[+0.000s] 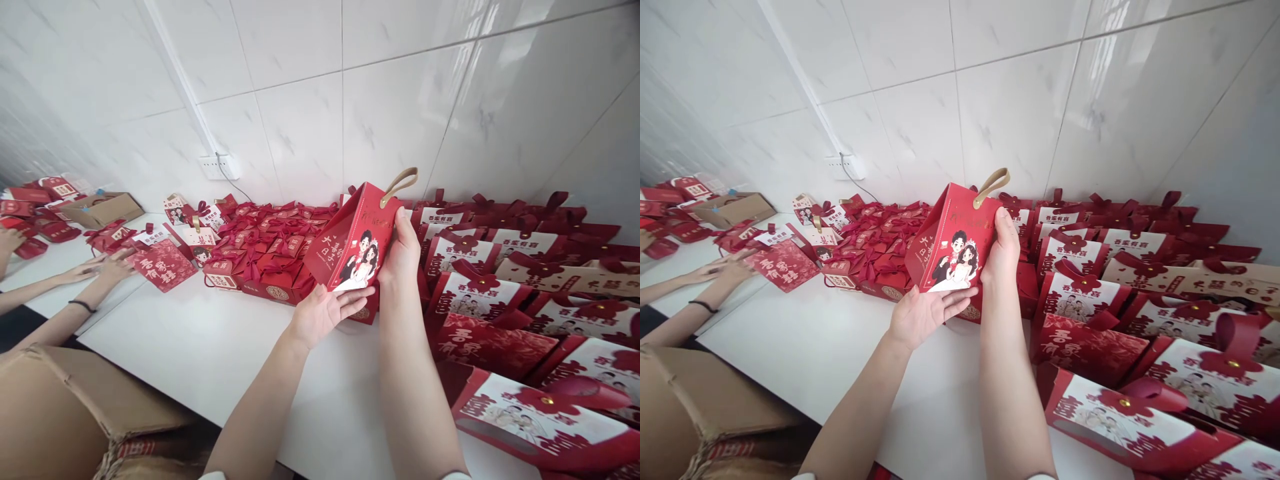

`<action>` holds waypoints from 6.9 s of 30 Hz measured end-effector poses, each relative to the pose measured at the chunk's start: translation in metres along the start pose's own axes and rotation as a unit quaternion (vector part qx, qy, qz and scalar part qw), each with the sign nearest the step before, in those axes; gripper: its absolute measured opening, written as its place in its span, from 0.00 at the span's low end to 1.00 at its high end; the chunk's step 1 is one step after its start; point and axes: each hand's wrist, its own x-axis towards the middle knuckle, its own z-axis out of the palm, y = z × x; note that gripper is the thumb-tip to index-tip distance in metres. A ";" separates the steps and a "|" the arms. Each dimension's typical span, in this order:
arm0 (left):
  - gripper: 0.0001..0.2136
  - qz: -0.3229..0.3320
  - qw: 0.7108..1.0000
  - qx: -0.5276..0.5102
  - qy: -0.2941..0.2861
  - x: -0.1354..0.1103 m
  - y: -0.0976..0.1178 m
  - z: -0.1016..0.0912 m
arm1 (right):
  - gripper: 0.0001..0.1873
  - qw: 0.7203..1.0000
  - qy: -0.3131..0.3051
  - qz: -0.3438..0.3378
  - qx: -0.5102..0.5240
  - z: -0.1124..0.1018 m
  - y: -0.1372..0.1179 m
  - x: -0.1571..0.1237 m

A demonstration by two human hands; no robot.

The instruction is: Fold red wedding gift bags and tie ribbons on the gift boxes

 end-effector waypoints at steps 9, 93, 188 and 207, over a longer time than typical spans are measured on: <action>0.46 -0.017 0.999 -0.042 0.002 0.000 -0.001 0.004 | 0.11 0.999 0.019 0.033 0.010 -0.003 -0.005 0.003; 0.46 0.356 0.830 0.411 0.119 -0.003 -0.015 0.001 | 0.26 0.986 -0.061 0.087 -0.127 -0.015 -0.009 -0.002; 0.17 0.160 0.854 0.440 0.228 -0.045 0.101 0.016 | 0.20 0.870 -0.301 0.146 -0.361 0.045 -0.041 -0.049; 0.11 0.008 0.802 0.566 0.192 -0.075 0.147 0.052 | 0.23 0.823 -0.394 0.169 -0.373 0.059 -0.038 -0.079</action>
